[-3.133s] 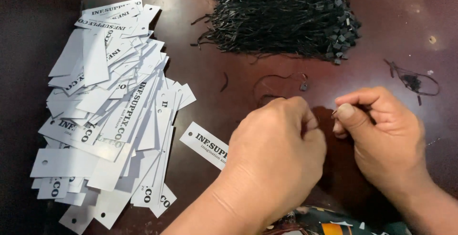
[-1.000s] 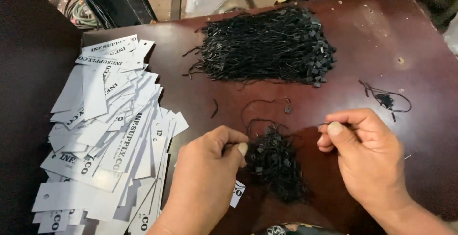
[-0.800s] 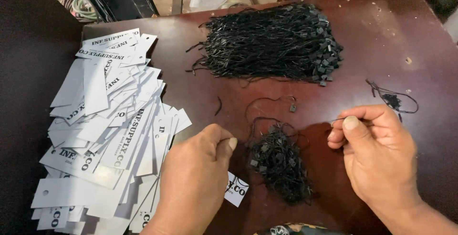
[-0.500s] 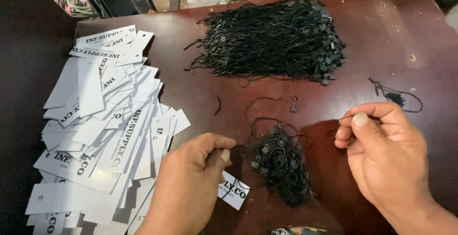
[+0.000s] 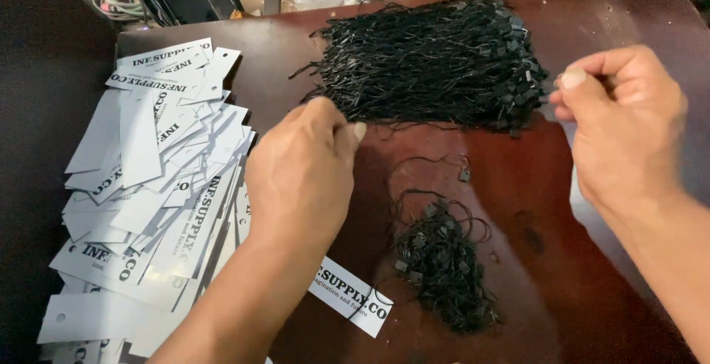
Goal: Sorting and untangling individual black plastic tag fasteners from a pile on a production table.
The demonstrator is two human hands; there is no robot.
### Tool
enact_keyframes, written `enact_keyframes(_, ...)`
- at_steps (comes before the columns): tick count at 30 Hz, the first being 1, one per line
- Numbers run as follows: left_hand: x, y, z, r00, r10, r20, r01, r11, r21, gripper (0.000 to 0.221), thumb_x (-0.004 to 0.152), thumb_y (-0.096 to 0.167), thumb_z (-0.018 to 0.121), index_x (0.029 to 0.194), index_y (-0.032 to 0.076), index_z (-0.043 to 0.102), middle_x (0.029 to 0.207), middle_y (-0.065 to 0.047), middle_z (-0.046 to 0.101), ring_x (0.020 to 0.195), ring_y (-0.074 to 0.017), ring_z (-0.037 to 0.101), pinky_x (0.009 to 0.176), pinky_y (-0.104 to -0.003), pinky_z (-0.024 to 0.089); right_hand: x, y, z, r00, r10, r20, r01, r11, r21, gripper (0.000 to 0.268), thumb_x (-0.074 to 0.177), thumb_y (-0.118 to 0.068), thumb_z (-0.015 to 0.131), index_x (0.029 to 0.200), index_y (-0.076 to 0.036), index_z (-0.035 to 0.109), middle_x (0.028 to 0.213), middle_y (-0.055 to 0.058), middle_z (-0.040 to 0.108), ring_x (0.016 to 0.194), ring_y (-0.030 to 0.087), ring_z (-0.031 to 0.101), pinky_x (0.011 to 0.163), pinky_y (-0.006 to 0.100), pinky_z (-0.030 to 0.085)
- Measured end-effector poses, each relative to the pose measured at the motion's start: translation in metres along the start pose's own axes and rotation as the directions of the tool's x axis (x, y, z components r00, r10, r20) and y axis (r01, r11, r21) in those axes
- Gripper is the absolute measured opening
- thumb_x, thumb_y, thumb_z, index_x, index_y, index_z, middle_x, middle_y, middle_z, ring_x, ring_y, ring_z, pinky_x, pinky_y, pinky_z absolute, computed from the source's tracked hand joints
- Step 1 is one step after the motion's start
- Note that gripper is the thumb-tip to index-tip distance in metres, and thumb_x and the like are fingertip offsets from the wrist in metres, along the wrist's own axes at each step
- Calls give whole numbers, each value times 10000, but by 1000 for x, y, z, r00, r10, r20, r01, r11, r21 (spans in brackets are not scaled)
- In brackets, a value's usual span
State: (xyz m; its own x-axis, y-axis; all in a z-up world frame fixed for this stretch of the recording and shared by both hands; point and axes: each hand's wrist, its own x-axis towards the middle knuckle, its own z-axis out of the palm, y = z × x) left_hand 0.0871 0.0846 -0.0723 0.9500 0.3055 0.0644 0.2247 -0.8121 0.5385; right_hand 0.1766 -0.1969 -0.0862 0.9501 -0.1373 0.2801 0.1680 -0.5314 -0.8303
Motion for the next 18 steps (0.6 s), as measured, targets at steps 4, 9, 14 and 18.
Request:
enact_keyframes(4,23,3,6,999,19,-27,-20,1000,-18,308,1005,364,647,829,135,539,851,-43,663,722,-383,606,606,-538,384,25,18,6,992,-117,-49,115,992,-53,84,1069,-54,721,1094,-129,691,995,-44,655,902,48,555,796,216,465)
enact_keyframes(9,36,0,13,1000,6,-25,-8,996,-92,189,917,127,519,834,173,683,921,13,624,718,-309,608,634,-463,426,34,15,13,986,-169,2,169,984,-46,97,1063,-45,704,1082,-139,715,1135,-14,716,965,58,615,838,204,505)
enact_keyframes(14,36,4,13,996,-78,32,80,994,-73,161,970,247,602,847,204,696,934,51,621,769,-251,612,650,-440,433,34,17,17,982,-190,15,190,982,-18,103,1070,-28,731,1080,-129,716,1156,20,705,990,82,630,876,213,524)
enact_keyframes(18,38,-1,23,999,-54,-3,53,991,-119,156,956,237,609,856,182,715,919,30,636,774,-245,616,653,-427,442,35,24,21,980,-199,12,197,978,67,138,1053,17,740,1048,-115,697,1166,48,699,1015,103,656,912,215,554)
